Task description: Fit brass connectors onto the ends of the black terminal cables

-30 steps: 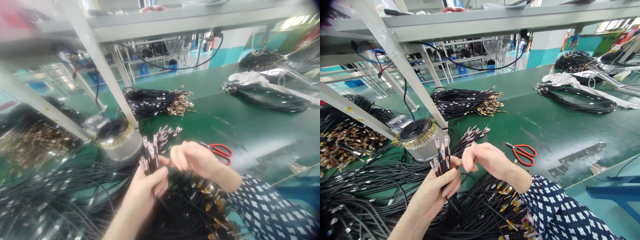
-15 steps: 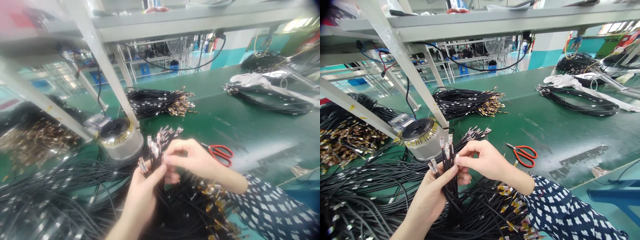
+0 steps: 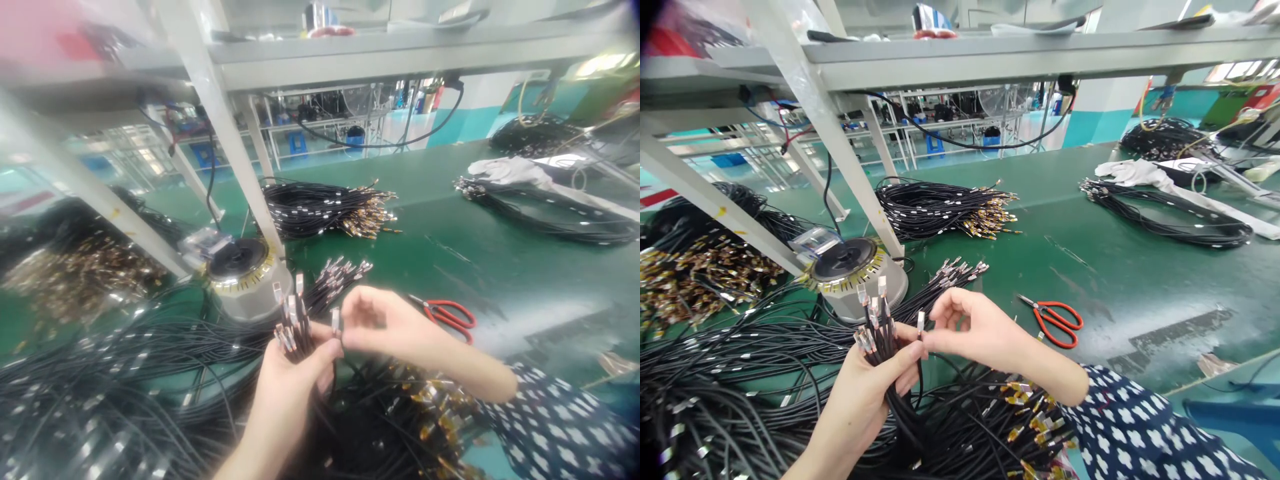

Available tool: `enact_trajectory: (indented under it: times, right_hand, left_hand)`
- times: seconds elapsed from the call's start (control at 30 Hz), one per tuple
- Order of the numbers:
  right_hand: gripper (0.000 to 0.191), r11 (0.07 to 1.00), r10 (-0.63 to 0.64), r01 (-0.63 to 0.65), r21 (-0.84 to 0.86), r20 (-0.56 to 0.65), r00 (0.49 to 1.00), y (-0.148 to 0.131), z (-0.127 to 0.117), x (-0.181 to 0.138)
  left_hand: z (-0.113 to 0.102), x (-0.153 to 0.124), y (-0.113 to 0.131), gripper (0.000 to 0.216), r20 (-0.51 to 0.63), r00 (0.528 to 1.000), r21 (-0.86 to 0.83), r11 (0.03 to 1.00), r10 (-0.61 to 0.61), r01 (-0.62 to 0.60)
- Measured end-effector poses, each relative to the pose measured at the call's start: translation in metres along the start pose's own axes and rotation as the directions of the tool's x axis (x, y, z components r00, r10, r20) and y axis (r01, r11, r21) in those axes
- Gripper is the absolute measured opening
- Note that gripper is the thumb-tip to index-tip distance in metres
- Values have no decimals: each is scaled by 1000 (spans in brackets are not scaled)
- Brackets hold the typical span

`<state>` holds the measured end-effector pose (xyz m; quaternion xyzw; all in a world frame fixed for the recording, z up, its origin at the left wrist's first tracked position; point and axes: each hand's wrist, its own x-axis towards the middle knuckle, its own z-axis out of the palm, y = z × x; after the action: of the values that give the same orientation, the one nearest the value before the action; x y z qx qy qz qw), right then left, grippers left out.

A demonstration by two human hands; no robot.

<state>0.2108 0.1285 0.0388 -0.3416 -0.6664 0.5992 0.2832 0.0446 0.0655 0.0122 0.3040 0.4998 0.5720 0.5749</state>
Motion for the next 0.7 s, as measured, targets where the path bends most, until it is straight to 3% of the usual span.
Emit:
enact_trajectory:
  times: [0.07,0.13,0.17,0.23,0.3,0.37,0.4,0.43,0.57,0.7]
  right_hand:
    - [21,978,33,-3,-207,139,990,9,0,-9]
    - [13,907,126,31,-420,339,932,21,0,-19]
    - [11,858,169,46,-511,367,915,25,0,-22]
    - [10,820,228,88,-566,462,857,29,-4,-18]
    - [16,836,155,179,-518,537,829,21,-9,1]
    - [5,860,72,127,-495,363,929,5,-14,36]
    - [6,892,28,73,-447,215,976,-4,-14,58]
    - [6,904,-6,56,-424,119,993,-12,-14,82]
    - [15,934,3,-28,-356,-70,998,-27,2,172]
    - [25,941,138,-160,-297,-96,986,-26,23,225]
  left_hand:
    - [-3,-1,-1,22,-58,998,-60,998,20,-23]
    - [-4,-4,-1,22,-94,995,-104,994,33,-43]
    - [-4,-6,-1,22,-107,993,-118,992,41,-54]
    - [-4,-8,-1,22,-134,990,-146,987,53,-73]
    - [-3,-9,-3,22,-166,984,-176,980,65,-94]
    - [-4,-7,-6,23,-169,983,-198,975,67,-100]
    - [-5,-6,-8,24,-159,985,-203,974,64,-96]
    - [-7,-4,-10,26,-146,987,-207,974,61,-91]
    - [-16,6,-18,39,-93,995,-246,968,28,-50]
    - [-23,13,-25,46,-58,998,-301,954,-6,-11]
